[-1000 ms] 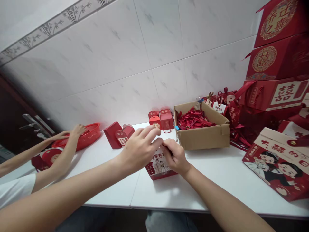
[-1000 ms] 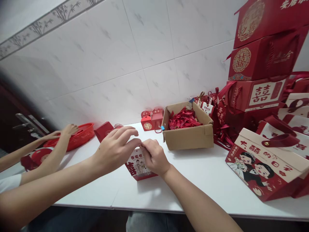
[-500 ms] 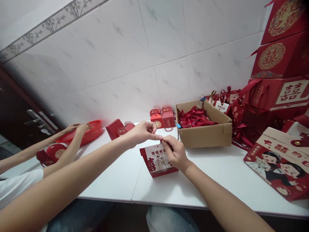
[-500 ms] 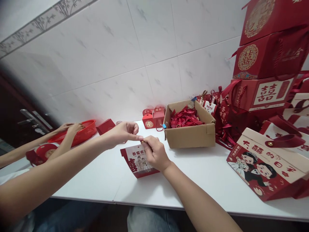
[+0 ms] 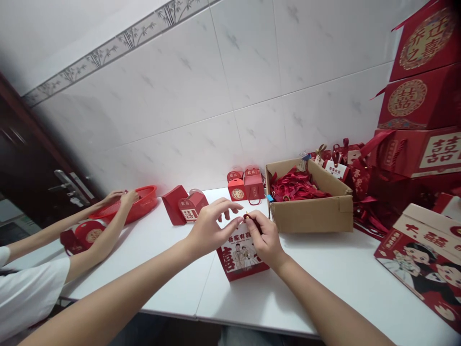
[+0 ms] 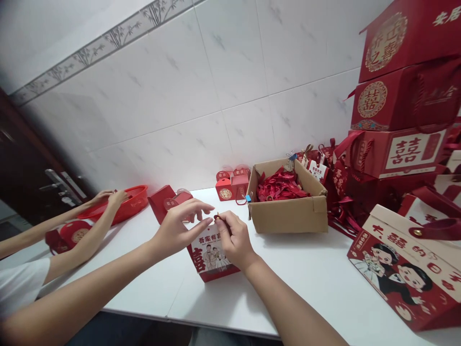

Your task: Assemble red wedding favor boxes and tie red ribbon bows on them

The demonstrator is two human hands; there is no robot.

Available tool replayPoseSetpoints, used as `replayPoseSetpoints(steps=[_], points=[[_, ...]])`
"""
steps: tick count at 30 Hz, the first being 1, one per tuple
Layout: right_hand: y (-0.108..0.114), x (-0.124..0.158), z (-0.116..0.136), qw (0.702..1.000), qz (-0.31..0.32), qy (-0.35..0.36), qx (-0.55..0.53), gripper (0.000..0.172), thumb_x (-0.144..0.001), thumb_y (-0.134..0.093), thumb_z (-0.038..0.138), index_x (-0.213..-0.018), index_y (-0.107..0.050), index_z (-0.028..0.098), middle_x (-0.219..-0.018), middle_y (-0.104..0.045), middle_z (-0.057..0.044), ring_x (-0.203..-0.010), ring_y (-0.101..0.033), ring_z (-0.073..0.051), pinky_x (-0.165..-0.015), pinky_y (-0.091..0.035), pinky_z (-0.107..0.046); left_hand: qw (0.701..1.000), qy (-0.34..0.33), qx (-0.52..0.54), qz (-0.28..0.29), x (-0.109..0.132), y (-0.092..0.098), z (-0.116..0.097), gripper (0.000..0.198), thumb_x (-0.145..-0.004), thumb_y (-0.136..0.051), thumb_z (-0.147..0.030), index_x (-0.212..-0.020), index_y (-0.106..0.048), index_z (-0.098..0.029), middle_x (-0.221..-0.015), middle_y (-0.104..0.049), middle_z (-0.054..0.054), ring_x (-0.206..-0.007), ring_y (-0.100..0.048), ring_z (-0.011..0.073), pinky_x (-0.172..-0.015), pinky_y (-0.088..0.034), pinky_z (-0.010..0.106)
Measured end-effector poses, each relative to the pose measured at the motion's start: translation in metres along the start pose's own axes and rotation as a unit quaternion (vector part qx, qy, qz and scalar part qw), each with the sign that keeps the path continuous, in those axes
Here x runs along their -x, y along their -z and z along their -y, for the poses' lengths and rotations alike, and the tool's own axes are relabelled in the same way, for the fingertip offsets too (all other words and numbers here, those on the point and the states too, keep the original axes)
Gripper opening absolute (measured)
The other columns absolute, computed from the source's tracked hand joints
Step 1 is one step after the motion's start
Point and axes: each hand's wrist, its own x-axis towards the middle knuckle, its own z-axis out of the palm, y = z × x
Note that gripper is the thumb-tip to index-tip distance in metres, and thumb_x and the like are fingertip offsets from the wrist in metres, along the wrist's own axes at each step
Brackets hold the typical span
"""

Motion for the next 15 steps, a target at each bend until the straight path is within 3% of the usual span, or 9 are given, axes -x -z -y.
replayPoseSetpoints(steps=[2, 9, 15], points=[[-0.0003, -0.0003, 0.0006, 1.000, 0.001, 0.001, -0.002, 0.015, -0.091, -0.042, 0.022, -0.080, -0.051, 0.019, -0.066, -0.047, 0.002, -0.061, -0.045, -0.012, -0.058, -0.037, -0.024, 1.000, -0.015, -0.001, -0.021, 0.0004, -0.0016, 0.0019, 0.018, -0.079, -0.061, -0.023, -0.094, -0.068, -0.018, -0.085, -0.067, 0.006, -0.067, -0.056, 0.0110, -0.057, -0.048, 0.024], [0.0005, 0.0018, -0.0007, 1.000, 0.011, -0.008, -0.018, 0.014, -0.091, -0.042, 0.023, -0.081, -0.051, 0.020, -0.069, -0.049, 0.001, -0.065, -0.046, -0.013, -0.062, -0.037, -0.026, 0.999, 0.008, 0.033, 0.013, -0.0003, -0.0047, 0.0054, 0.019, -0.080, -0.063, -0.029, -0.095, -0.071, -0.021, -0.086, -0.067, 0.006, -0.073, -0.059, 0.0125, -0.058, -0.047, 0.025], [0.0025, 0.0028, -0.0014, 1.000, 0.023, 0.003, -0.014, 0.013, -0.091, -0.042, 0.023, -0.081, -0.050, 0.020, -0.069, -0.048, 0.001, -0.065, -0.045, -0.014, -0.063, -0.037, -0.026, 0.999, -0.010, 0.039, 0.026, -0.0017, -0.0049, 0.0071, 0.018, -0.080, -0.063, -0.029, -0.091, -0.071, -0.019, -0.080, -0.062, 0.005, -0.074, -0.057, 0.0135, -0.059, -0.046, 0.025]])
